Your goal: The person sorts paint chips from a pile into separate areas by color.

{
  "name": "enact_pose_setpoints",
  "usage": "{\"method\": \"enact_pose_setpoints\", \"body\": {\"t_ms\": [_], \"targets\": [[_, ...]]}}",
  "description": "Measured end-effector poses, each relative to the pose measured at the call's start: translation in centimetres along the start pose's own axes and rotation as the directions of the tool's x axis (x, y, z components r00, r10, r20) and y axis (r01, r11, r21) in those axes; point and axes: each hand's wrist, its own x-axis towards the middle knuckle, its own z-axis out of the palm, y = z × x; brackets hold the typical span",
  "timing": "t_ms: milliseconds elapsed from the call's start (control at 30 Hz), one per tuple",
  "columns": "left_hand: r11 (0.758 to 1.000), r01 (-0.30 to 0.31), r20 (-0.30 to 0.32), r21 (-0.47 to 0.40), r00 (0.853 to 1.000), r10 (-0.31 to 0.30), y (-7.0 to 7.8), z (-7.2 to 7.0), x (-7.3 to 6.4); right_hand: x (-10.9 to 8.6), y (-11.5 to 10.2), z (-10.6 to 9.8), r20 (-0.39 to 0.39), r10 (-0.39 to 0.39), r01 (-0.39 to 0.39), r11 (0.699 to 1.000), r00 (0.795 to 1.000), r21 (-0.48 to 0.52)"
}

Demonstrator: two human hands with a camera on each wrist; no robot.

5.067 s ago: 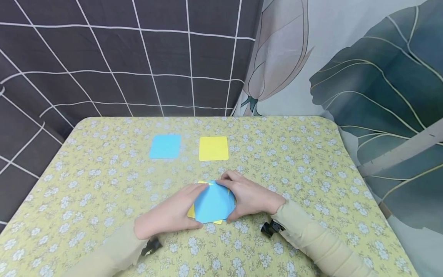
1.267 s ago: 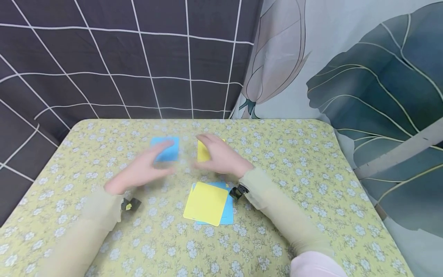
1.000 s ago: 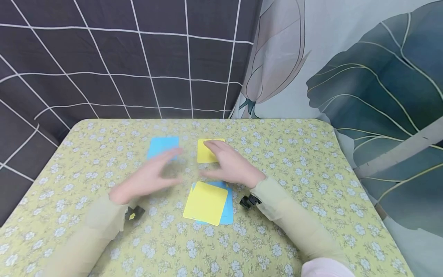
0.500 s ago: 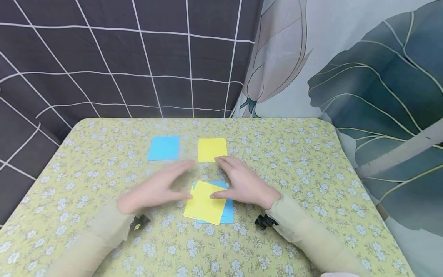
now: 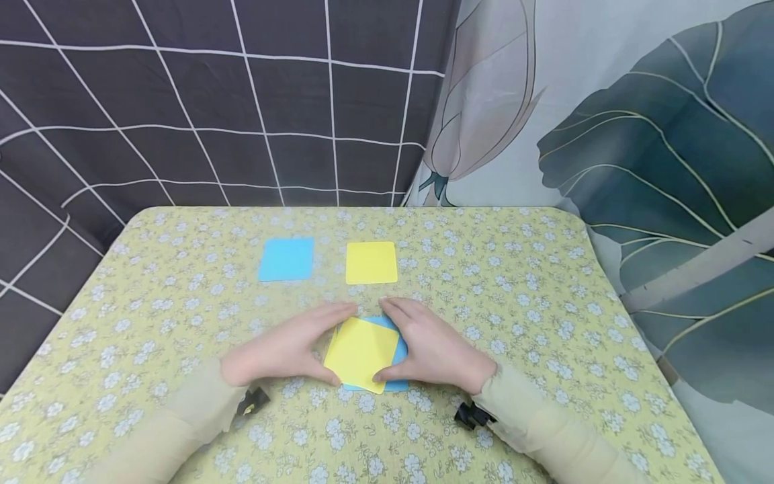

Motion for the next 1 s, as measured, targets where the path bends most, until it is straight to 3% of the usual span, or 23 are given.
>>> {"method": "enact_pose_setpoints", "body": {"t_ms": [167, 367, 1000], "targets": [[0.999, 0.034, 0.047, -0.015, 0.998, -0.033, 0.1, 0.3, -0.1, -0.6, -0.4, 0.5, 0.047, 0.014, -0.015, 1.0, 0.999, 0.019], [0.999, 0.048, 0.053, -0.022, 0.998, -0.046, 0.1, 0.5, -0.1, -1.0, -0.5, 1.0, 0.067, 0.026, -0.027, 1.0, 0.997, 0.009], [0.999, 0.032, -0.02, -0.02, 0.999, -0.032, -0.2, 0.4, 0.0, -0.8, -0.3, 1.1, 0.054, 0.04, -0.041, 0.999, 0.998, 0.025]]}}
